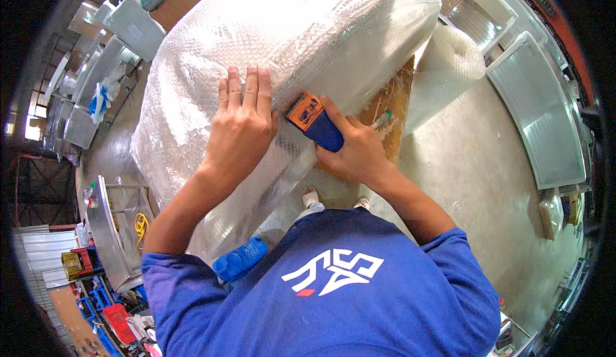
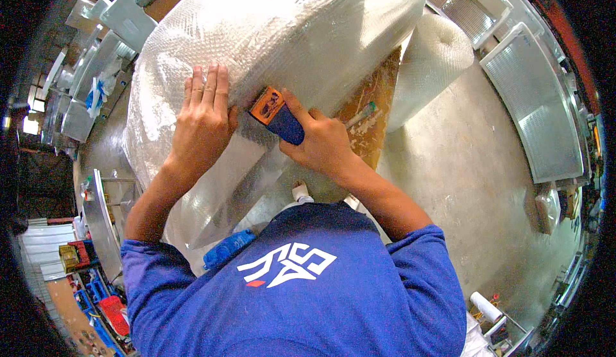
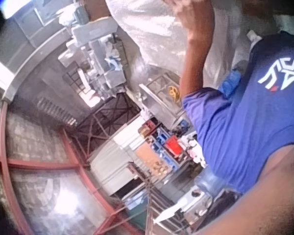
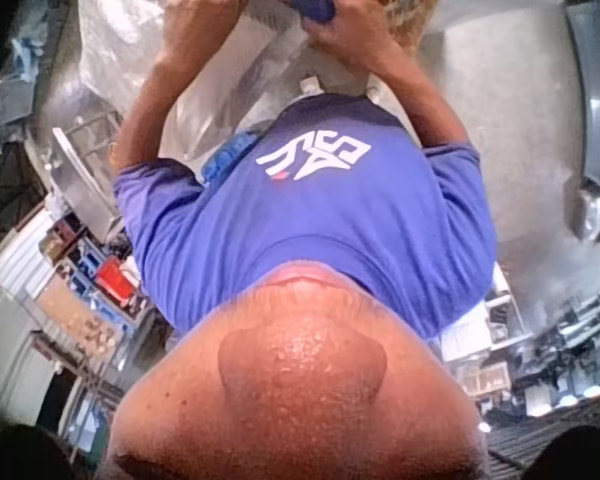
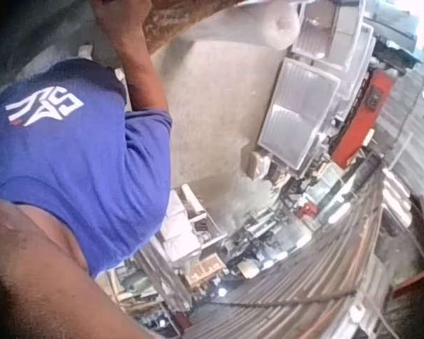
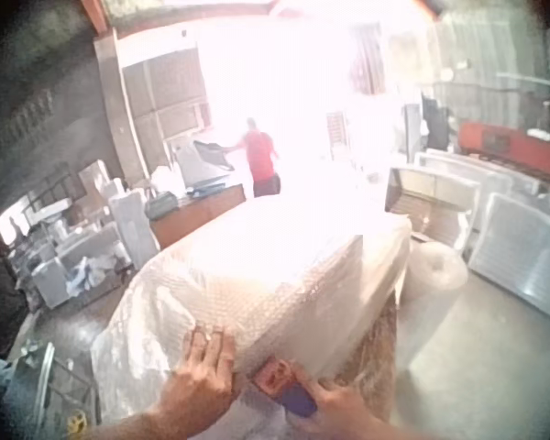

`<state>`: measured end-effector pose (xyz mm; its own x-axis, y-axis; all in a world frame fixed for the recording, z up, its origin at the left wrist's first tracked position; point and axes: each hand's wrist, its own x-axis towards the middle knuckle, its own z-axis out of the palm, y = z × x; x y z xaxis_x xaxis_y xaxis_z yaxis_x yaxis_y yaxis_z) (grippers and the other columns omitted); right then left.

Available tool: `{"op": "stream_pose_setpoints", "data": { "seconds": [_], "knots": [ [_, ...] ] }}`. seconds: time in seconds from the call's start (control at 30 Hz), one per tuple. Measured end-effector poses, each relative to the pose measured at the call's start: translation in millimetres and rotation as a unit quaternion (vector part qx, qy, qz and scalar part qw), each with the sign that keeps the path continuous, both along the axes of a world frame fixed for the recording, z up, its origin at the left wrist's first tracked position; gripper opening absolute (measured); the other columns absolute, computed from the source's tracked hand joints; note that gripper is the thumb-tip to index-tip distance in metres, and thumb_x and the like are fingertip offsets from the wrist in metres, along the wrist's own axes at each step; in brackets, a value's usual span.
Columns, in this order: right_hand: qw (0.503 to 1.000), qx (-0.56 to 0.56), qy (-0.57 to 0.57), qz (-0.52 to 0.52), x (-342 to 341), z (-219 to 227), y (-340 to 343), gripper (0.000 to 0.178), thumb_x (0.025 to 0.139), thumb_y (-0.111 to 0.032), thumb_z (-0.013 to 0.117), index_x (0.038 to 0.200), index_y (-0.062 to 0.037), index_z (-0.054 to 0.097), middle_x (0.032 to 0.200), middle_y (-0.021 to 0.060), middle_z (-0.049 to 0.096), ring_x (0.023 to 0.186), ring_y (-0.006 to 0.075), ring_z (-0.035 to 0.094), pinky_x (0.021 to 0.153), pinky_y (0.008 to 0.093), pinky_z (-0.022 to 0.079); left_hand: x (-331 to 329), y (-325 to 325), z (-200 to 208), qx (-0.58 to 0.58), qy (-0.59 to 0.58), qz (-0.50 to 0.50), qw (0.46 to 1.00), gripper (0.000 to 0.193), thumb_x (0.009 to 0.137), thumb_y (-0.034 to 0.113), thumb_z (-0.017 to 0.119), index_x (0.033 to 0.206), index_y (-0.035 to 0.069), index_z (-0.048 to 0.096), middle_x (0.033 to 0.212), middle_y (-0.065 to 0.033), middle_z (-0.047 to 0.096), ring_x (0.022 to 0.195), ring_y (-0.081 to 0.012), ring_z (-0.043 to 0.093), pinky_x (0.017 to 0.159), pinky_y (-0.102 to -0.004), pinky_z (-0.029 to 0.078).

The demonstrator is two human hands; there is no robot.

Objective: The person wraps a large rectangular object with bubble wrap and secures it using a handheld tape dispenser. They repeatedly apply tape along edges and seams, rotate the package to access different sides, and smooth the wrap to ensure coverage.

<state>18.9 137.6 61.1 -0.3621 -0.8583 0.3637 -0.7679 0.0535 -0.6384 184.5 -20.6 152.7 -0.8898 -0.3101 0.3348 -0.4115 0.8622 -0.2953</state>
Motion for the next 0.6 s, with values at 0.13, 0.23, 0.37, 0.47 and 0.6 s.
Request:
{"op": "stream_pose_setpoints", "data": {
  "seconds": [0.13,0.23,0.37,0.47,0.6],
  "knots": [
    [0.999,-0.040,-0.006,-0.021,2.8,-19.6,5.5,0.092,0.072,-0.030,0.078,0.156,-0.0226,0.040,0.083,0.0230,0.067,0.071,0.0418,0.070,0.065,0.0494,0.058,-2.9,11.9,4.0,-0.146,-0.124,-0.084,0.978,0.070,0.089,0.022,0.060,0.151,-0.004,0.041,0.164,-0.0195,0.031,0.154,-0.0391,0.022,0.126,-0.0545,0.015],
    [1.000,-0.008,-0.001,-0.023,1.4,-33.5,6.3,0.096,0.072,-0.035,0.078,0.158,-0.0263,0.036,0.084,0.0228,0.067,0.070,0.0421,0.070,0.064,0.0500,0.059,-9.3,23.3,-8.6,-0.204,-0.239,-0.108,0.943,0.070,0.093,0.030,0.051,0.154,-0.002,0.038,0.167,-0.0161,0.025,0.157,-0.0327,0.015,0.128,-0.0512,0.005],
    [0.998,0.058,0.019,-0.022,-4.6,-75.8,10.0,0.100,0.073,-0.038,0.078,0.160,-0.0264,0.030,0.089,0.0233,0.068,0.075,0.0432,0.070,0.065,0.0507,0.059,-13.9,35.3,-8.2,-0.239,-0.296,-0.037,0.924,0.081,0.090,0.045,0.055,0.153,-0.004,0.039,0.167,-0.0164,0.025,0.157,-0.0282,0.013,0.129,-0.0469,0.002],
    [0.998,0.062,-0.005,-0.020,-7.5,-102.8,14.9,0.101,0.074,-0.041,0.080,0.160,-0.0253,0.029,0.092,0.0241,0.068,0.078,0.0442,0.071,0.067,0.0515,0.059,-23.9,50.5,-33.9,-0.277,-0.308,0.028,0.910,0.087,0.089,0.049,0.058,0.155,-0.004,0.035,0.167,-0.0164,0.023,0.157,-0.0293,0.012,0.129,-0.0447,0.003],
    [0.999,0.038,-0.031,0.004,-3.1,-111.3,15.5,0.101,0.075,-0.044,0.080,0.160,-0.0234,0.029,0.093,0.0243,0.068,0.079,0.0438,0.071,0.067,0.0517,0.058,-30.9,54.6,-67.5,-0.021,-0.333,0.000,0.943,0.099,0.085,0.051,0.066,0.158,-0.003,0.025,0.168,-0.0176,0.019,0.157,-0.0309,0.011,0.129,-0.0435,0.003]
  ]
}}
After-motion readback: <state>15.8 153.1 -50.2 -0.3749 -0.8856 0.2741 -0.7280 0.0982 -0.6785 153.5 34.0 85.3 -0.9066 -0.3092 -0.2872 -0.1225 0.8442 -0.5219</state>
